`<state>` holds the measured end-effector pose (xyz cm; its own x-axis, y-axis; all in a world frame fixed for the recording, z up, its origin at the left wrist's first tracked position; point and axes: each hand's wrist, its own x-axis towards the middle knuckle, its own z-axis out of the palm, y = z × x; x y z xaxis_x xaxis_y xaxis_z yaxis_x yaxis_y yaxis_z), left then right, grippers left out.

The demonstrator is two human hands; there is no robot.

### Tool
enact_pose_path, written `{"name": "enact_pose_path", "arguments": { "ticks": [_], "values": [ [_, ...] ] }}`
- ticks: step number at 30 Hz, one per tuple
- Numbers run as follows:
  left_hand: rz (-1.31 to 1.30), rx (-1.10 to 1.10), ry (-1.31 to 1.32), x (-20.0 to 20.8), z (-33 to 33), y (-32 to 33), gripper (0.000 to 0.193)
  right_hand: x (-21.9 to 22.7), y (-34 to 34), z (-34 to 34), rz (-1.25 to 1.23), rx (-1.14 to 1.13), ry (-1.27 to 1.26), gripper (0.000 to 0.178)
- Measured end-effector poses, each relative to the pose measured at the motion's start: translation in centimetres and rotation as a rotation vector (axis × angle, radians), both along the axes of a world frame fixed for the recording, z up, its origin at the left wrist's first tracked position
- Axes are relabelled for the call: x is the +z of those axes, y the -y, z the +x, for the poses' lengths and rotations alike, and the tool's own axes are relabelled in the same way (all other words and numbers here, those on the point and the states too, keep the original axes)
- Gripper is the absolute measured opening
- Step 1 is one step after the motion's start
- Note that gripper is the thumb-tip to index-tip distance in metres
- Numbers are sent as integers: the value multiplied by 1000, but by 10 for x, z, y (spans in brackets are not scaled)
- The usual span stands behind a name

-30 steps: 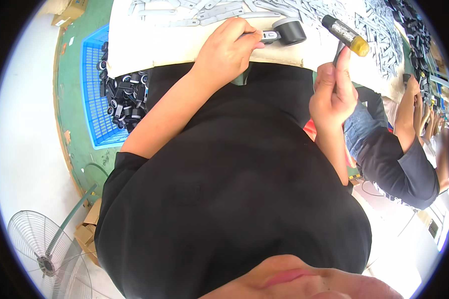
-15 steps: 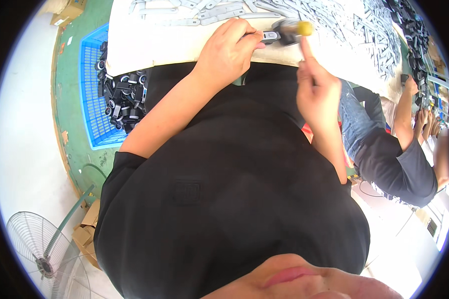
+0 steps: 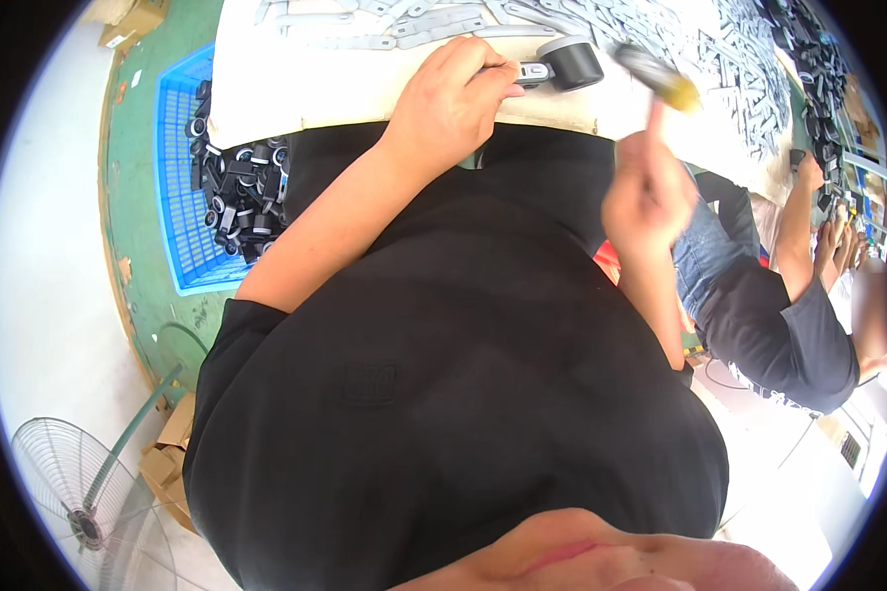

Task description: Manually assemble mechanical components by inserting metal pins and seating them using a small hammer.

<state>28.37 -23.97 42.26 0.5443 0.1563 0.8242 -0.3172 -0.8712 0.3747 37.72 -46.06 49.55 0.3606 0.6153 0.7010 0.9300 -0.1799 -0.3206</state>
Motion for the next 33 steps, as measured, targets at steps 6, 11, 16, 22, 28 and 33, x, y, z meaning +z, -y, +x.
{"name": "enact_pose_path", "arguments": {
  "ticks": [6, 11, 16, 22, 28, 33],
  "values": [
    [11, 26, 7, -1, -1, -3, 22, 9, 4, -7, -123, -39, -420, 49],
    [13, 33, 15, -1, -1, -1, 23, -1, -12, -2, -381, -30, -257, 53],
    [7, 33, 21, -3, 0, -2, 22, 0, -10, -7, -4, -172, -390, 53],
    [16, 46, 3, -3, -1, -2, 23, 8, -21, 7, -308, -36, -342, 46],
    [19, 43, 20, -4, 1, -1, 22, -15, -18, 16, -238, 13, -14, 54],
    [19, 58, 20, -3, -1, -3, 21, 3, -14, 8, -108, -99, -240, 47]
  ]
}}
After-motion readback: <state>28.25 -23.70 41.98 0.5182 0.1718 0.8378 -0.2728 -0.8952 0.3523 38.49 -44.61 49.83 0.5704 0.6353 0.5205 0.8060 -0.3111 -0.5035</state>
